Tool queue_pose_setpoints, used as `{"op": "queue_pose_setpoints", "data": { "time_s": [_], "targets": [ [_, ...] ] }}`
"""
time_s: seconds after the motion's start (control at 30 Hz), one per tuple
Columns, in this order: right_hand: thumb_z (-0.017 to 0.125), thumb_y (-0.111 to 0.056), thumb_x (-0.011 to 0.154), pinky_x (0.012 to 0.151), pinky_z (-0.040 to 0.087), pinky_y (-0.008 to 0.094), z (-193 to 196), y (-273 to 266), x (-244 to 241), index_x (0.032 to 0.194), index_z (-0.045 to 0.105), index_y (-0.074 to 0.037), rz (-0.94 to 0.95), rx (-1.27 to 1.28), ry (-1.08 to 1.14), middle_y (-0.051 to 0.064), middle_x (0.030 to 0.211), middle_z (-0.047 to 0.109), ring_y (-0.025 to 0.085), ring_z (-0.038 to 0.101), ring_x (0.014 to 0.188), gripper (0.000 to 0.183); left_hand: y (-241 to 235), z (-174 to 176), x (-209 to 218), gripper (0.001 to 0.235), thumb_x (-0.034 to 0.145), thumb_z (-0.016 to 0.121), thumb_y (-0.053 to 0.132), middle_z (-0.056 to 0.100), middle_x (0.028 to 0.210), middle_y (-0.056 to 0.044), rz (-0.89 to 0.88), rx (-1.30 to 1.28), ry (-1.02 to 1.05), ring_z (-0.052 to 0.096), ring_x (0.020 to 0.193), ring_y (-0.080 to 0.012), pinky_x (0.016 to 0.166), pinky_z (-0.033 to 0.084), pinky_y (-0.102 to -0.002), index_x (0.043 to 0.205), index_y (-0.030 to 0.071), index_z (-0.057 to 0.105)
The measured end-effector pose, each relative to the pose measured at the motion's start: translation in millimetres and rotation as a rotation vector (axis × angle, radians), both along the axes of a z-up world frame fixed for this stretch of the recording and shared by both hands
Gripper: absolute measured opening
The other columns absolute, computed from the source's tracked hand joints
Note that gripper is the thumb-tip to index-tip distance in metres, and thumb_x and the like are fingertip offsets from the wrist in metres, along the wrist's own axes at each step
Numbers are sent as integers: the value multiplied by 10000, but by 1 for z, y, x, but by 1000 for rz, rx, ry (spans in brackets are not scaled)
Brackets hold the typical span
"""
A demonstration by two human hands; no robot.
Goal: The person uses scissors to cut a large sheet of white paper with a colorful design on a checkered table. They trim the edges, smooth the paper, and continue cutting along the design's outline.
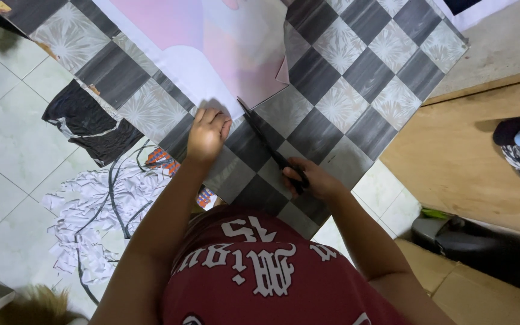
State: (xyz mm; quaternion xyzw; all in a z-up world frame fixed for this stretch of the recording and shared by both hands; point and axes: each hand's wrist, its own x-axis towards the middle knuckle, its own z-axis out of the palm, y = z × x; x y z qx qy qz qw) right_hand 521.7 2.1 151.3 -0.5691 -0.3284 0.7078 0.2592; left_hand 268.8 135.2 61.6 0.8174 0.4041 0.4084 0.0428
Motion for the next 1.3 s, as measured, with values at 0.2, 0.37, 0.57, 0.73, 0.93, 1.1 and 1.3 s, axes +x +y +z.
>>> {"op": "queue_pose_setpoints", "data": {
  "time_s": [0.2,0.37,0.57,0.73,0.93,1.1,1.3],
  "targets": [
    [691,-384,838,423,456,317,2,10,-7,903,563,10,37,25,11,140,599,581,258,614,449,419,-2,12,0,153,903,644,169,563,826,-72,-10,39,-31,554,759,-238,757,472,-296,794,62,635],
    [700,-386,830,433,471,326,-3,11,-11,948,553,14,-11,-4,19,127,629,573,243,601,459,443,-3,11,0,184,921,621,190,566,834,-76,-11,24,-36,557,770,-237,753,474,-291,789,61,628],
    [691,-396,842,448,501,329,-2,13,-15,919,543,2,-29,-44,28,122,647,551,233,597,478,432,-5,28,-2,144,889,652,150,558,823,-82,-16,39,-52,554,760,-246,758,477,-305,783,57,621],
    [680,-402,851,444,503,329,-2,11,-14,916,539,-20,-14,-68,35,120,664,551,238,605,479,412,0,1,0,136,883,652,144,555,819,-84,-21,47,-65,552,758,-247,756,477,-306,785,55,625],
    [689,-384,851,449,513,326,-5,11,-13,918,559,-21,-23,-58,-12,107,637,548,214,590,482,391,0,0,1,126,872,662,145,563,824,-87,-7,54,-56,554,757,-248,746,480,-310,786,59,631],
    [685,-341,861,422,494,320,2,14,-13,910,561,-19,-23,-38,-46,104,622,545,210,581,460,348,-1,5,1,136,883,654,151,567,825,-85,-2,43,-64,557,760,-246,741,482,-305,784,59,634],
    [733,-342,820,400,476,306,-5,10,-9,923,580,-31,-79,-42,-67,115,589,540,205,558,442,362,-3,17,1,152,854,701,204,556,835,-78,19,38,-44,550,761,-243,737,477,-312,814,74,632]
  ]
}}
